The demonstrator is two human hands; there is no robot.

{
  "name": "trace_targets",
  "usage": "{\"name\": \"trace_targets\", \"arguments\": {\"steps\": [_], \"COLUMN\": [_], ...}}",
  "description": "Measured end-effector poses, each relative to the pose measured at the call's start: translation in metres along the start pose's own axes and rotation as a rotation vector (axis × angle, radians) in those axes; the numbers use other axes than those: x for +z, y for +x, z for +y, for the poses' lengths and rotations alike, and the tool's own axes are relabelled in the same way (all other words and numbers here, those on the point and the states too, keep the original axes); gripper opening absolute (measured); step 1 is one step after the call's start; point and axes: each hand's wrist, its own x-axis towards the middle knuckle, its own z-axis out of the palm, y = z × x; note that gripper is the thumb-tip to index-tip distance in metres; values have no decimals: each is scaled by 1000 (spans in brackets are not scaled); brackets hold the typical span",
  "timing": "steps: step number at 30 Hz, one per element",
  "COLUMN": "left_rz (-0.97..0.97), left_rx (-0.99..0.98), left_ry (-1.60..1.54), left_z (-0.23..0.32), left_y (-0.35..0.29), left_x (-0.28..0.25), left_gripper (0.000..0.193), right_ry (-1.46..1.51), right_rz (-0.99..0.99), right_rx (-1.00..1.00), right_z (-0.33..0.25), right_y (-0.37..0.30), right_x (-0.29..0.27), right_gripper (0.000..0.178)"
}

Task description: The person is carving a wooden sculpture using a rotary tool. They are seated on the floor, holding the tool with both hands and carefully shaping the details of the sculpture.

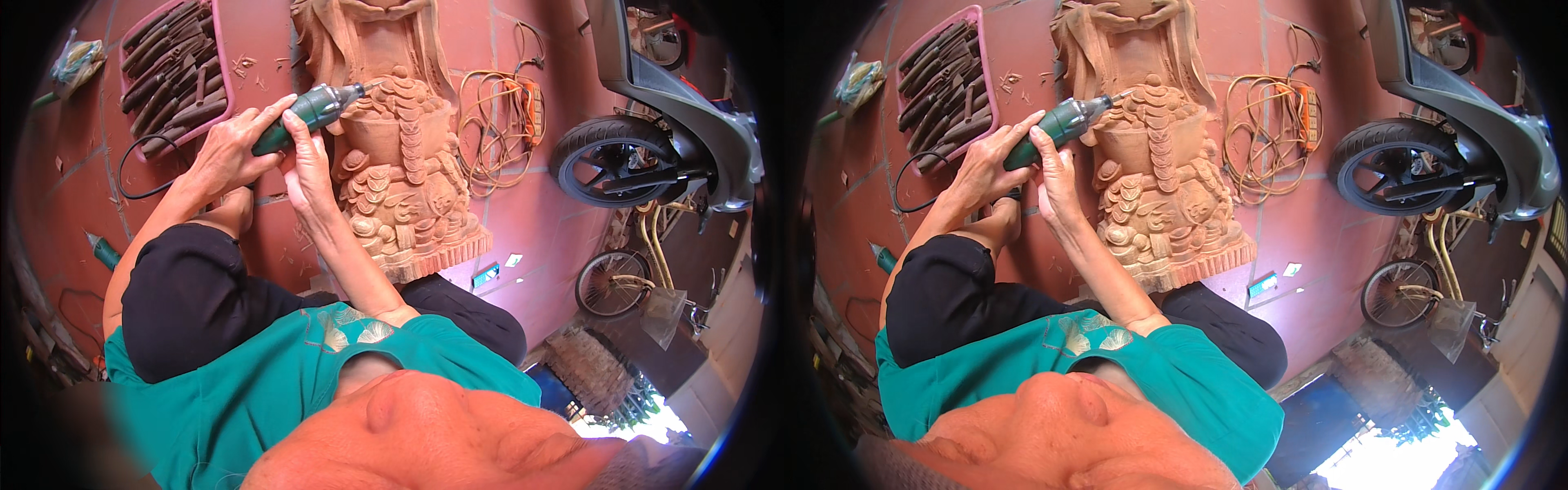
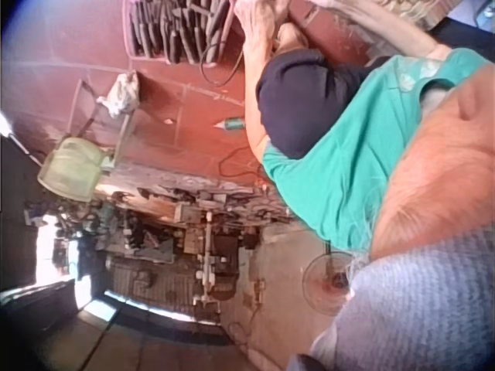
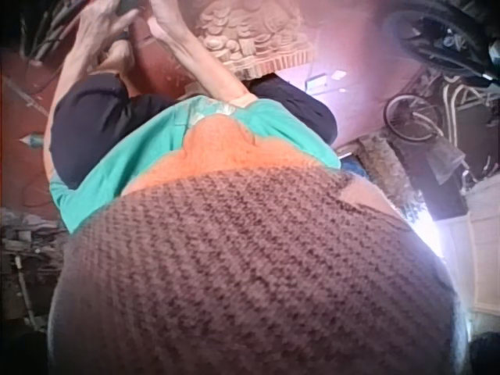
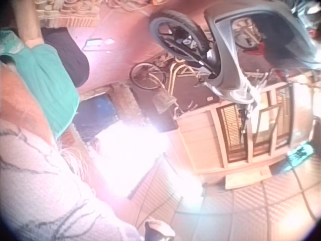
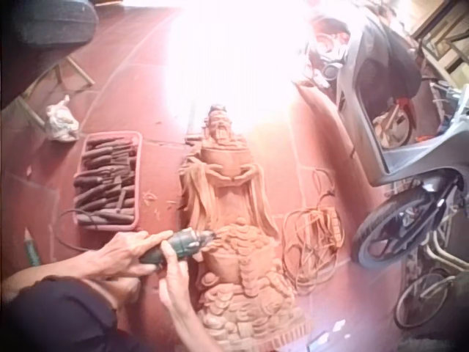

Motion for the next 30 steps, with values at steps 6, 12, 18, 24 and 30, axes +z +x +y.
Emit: {"name": "trace_targets", "arguments": {"steps": [6,12,18,24,30], "left_rz": [9,19,-11,-24,-37], "left_rx": [-1,11,-15,-19,-20], "left_ry": [-74,-94,-81,-77,-80], "left_z": [-4,-8,-7,-5,-2], "left_y": [-3,0,5,9,11], "left_x": [7,12,10,8,7], "left_gripper": [86,84,84,83,81], "right_ry": [-1,5,26,46,58], "right_rz": [44,60,64,60,60], "right_rx": [-86,-113,-101,-108,-113], "right_z": [7,8,4,5,5], "right_y": [-1,1,1,5,7], "right_x": [-2,-5,-1,-6,-8], "right_gripper": [47,41,39,38,36]}}
